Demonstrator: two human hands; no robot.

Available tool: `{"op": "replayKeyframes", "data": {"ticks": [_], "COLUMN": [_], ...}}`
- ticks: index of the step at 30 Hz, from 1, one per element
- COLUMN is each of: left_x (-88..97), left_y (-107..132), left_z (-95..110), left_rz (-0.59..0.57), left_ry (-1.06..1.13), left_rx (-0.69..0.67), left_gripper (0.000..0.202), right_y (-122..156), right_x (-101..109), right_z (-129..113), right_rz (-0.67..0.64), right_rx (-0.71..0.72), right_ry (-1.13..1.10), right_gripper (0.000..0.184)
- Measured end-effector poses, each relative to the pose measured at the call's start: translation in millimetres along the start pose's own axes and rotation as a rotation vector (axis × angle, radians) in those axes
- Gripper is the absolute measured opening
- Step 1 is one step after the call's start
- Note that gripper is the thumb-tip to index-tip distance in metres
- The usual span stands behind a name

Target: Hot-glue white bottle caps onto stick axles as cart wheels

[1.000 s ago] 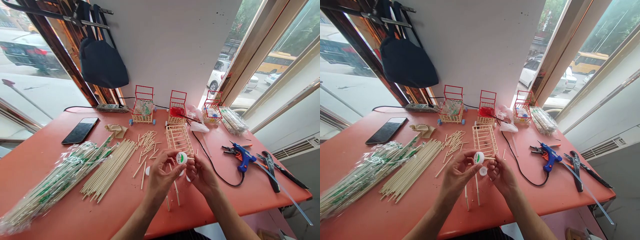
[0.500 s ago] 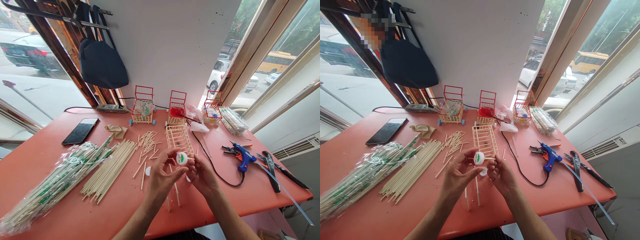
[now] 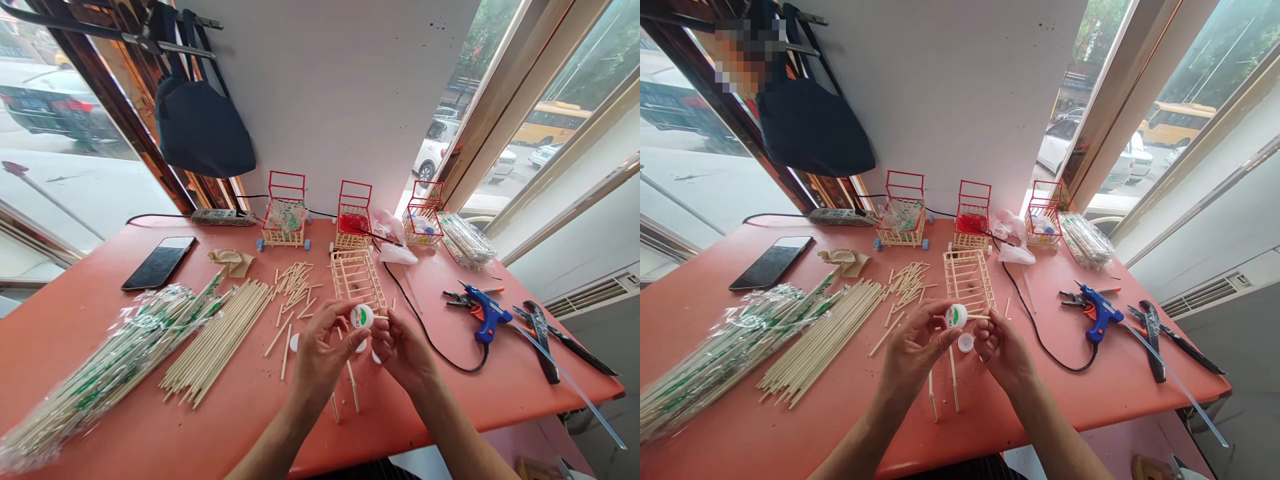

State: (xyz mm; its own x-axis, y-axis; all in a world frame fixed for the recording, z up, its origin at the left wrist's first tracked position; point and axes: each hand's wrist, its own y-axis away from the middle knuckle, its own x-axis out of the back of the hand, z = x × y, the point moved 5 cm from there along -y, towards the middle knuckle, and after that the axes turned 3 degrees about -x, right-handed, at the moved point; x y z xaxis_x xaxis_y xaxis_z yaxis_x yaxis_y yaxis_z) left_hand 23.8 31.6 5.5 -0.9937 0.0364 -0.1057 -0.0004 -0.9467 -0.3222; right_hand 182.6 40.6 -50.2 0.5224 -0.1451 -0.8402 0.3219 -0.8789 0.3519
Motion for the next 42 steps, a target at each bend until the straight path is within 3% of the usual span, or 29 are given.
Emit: {"op": "replayKeyframes", "data": {"ticks": [4, 7, 11, 18, 24, 29, 35, 42], "left_x": [0.6, -0.5, -0.7, -4.0, -5.4, -8.2, -5.6, -3.3], "left_y": [1, 1, 0, -5, -5, -5, -6, -5], "left_z": [-1, -9, -20, -24, -20, -20, -20, -27], "left_rz": [0.013, -0.003, 0.043, 0.026, -0.051, -0.109, -0.12, -0.099], "left_ry": [0.042, 0.181, 0.428, 0.708, 0.733, 0.775, 0.768, 0.828], "left_rx": [0.033, 0.132, 0.286, 0.403, 0.472, 0.507, 0.48, 0.51], "left_gripper": [0.031, 0.036, 0.042, 0.038, 0.046, 0.045, 0.043, 0.037], "right_y": [2, 6, 16, 31, 30, 31, 30, 28], "right_x": [-1, -7, -25, -37, -35, -40, -40, -36], "right_z": [-1, -2, -3, -1, 0, 0, 2, 0], "right_rz": [0.034, 0.036, -0.095, -0.26, -0.301, -0.357, -0.391, -0.331], "right_rx": [0.016, 0.056, 0.184, 0.347, 0.314, 0.252, 0.15, 0.04], "right_ry": [0.044, 0.121, 0.259, 0.522, 0.514, 0.514, 0.543, 0.688], "right_gripper": [0.031, 0.032, 0.031, 0.021, 0.023, 0.037, 0.026, 0.041]}}
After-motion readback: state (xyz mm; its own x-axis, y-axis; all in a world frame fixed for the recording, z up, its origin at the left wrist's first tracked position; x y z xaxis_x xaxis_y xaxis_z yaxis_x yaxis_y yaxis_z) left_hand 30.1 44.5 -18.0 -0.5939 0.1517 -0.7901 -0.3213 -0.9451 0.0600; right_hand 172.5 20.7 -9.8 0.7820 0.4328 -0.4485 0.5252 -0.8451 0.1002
